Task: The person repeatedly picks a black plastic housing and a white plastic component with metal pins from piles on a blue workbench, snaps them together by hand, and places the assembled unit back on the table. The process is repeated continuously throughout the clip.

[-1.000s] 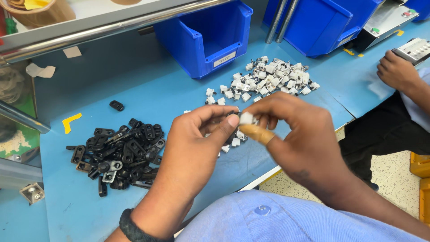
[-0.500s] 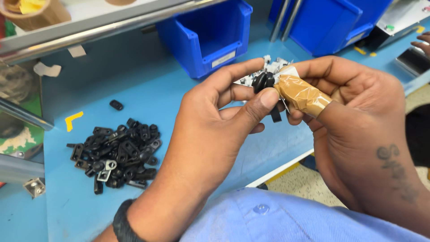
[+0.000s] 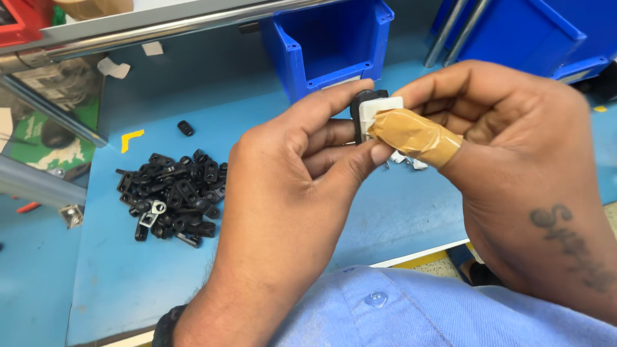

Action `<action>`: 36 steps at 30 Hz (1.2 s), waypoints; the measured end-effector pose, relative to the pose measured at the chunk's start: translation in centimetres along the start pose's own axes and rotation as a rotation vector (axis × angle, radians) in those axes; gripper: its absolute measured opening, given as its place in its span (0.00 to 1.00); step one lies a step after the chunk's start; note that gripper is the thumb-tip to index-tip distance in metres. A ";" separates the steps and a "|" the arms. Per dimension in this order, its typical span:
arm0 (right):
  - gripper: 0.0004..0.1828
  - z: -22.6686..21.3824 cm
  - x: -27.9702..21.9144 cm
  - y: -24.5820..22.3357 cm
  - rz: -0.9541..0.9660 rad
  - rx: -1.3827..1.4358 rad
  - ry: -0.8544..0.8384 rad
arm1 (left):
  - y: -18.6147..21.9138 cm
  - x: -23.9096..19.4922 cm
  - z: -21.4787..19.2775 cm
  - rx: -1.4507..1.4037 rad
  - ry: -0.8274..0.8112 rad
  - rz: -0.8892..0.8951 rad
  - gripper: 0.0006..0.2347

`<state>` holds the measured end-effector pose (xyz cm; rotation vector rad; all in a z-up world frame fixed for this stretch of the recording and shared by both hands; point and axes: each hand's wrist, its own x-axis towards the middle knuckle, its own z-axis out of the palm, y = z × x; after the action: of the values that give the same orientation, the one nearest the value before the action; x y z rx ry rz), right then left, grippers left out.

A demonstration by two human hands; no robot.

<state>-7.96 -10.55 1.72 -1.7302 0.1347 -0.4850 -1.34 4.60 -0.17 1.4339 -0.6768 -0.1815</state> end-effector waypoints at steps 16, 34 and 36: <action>0.12 -4.6 2.5 3.9 0.175 0.520 -0.373 | 1.1 0.1 3.3 0.054 0.063 -0.092 0.13; 0.19 -0.4 3.3 4.6 0.454 0.938 -0.740 | 3.1 -2.8 1.0 0.465 0.392 0.202 0.11; 0.20 0.0 3.3 4.8 0.505 1.014 -0.805 | 3.6 -3.4 0.4 0.492 0.400 0.262 0.10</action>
<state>-4.11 -12.76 -2.06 -0.7298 -0.2253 0.4845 -5.26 6.49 2.17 1.7616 -0.5887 0.4983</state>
